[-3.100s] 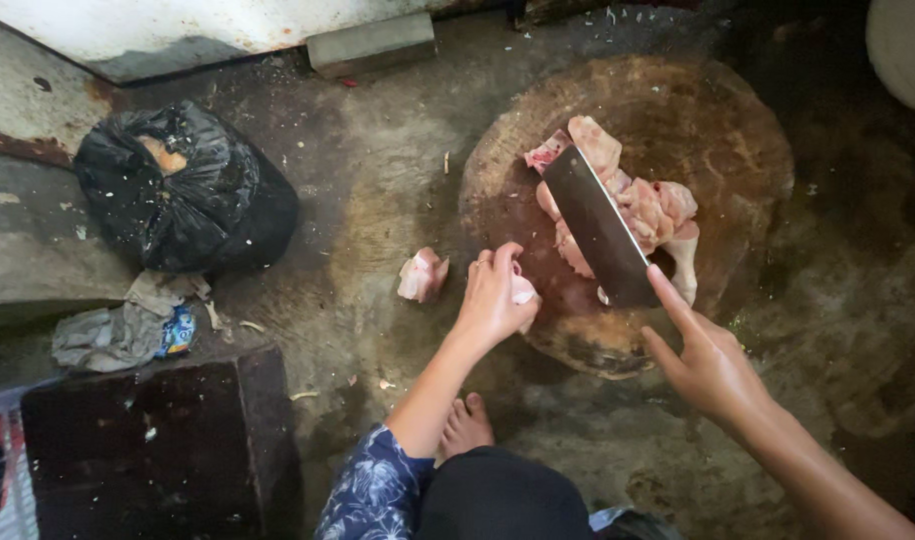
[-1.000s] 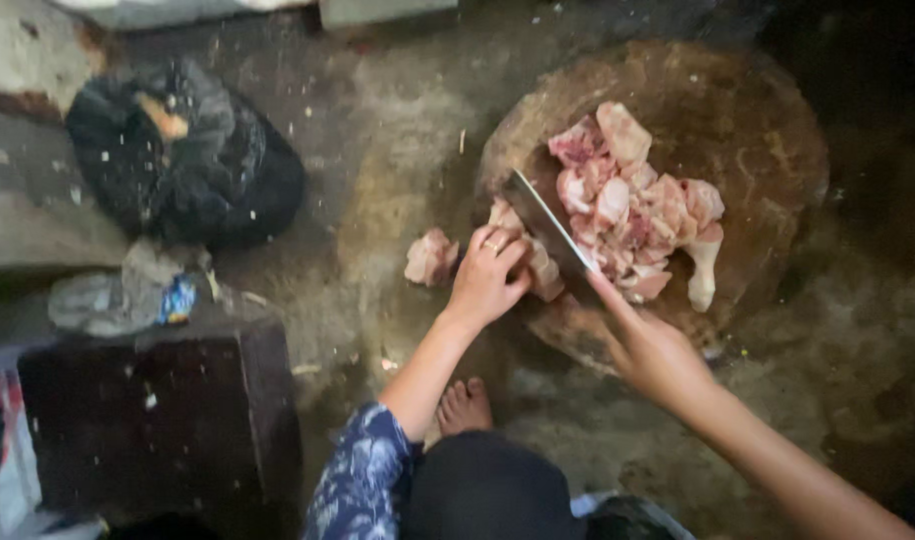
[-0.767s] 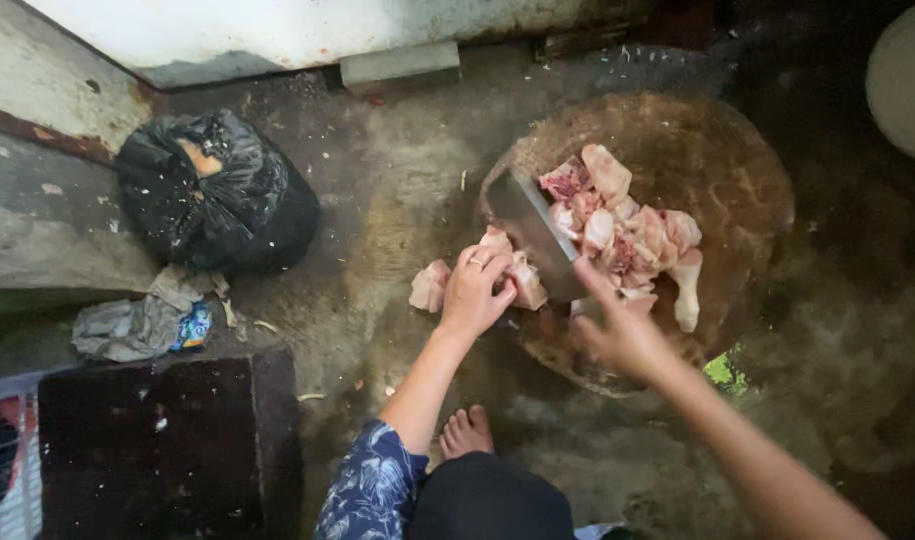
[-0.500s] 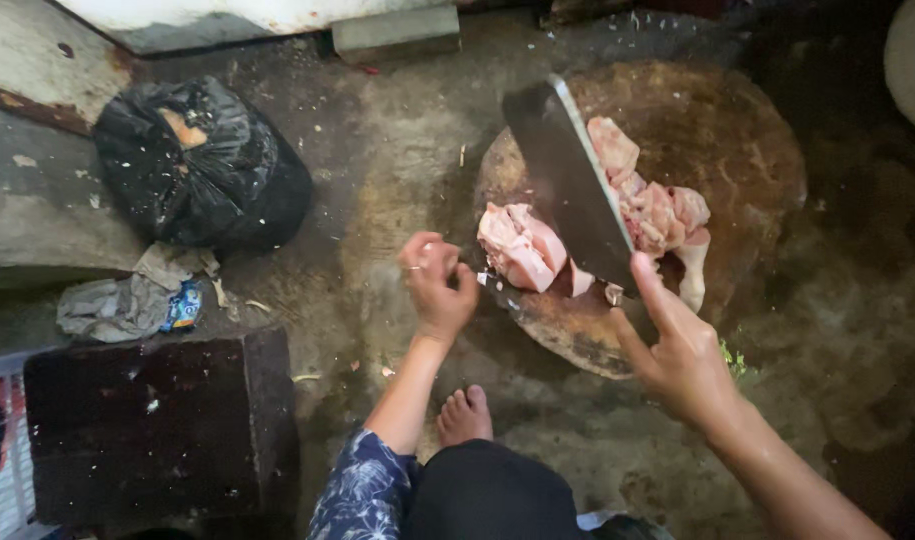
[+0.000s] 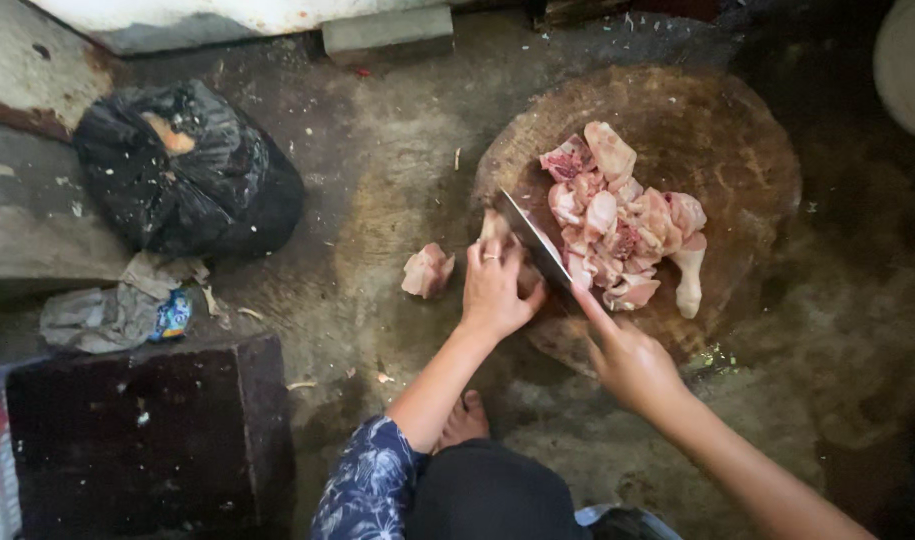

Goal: The person uses a cleaver to chop raw meat into smaller pieces on a wooden cutting board. The person repeatedly cuts the meat and occasionally moves pieces aside.

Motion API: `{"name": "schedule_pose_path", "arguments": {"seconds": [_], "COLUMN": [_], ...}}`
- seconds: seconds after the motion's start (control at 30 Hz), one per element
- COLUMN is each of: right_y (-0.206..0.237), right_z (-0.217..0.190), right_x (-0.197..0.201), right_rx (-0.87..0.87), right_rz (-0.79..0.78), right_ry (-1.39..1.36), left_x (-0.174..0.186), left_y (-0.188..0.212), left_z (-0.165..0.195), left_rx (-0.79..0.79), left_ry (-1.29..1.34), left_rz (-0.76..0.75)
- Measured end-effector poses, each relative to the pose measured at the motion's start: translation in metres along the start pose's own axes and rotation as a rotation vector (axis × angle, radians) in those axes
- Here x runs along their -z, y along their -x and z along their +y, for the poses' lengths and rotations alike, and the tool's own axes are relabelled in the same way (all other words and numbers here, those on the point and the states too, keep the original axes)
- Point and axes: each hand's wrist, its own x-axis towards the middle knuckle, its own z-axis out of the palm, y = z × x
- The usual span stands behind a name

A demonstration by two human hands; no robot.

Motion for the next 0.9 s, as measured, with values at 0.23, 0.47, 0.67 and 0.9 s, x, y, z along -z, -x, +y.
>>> {"name": "schedule_pose_path", "arguments": {"seconds": [0.23, 0.47, 0.67, 0.9], "right_y": [0.0, 0.018, 0.016, 0.004], "right_z": [0.003, 0.013, -0.033, -0.022], "right_x": [0.007, 0.039, 0.034, -0.007], "right_rx": [-0.029, -0.389, 0.099, -0.14], "right_rz": [-0.024, -0.208, 0.445, -0.061], "right_ry": [-0.013, -0.152, -0.25, 0.088], "left_x": [0.004, 0.001, 0.003, -0.001], "left_y": [-0.008, 0.015, 0.038, 0.008], "left_z": [-0.016, -0.025, -0.033, -0.016], "left_rx": [0.027, -0.121, -0.028, 0.108], "left_ry": [-0.059, 0.149, 0.202, 0.029], "left_rz": [0.02, 0.203, 0.456, 0.397]}}
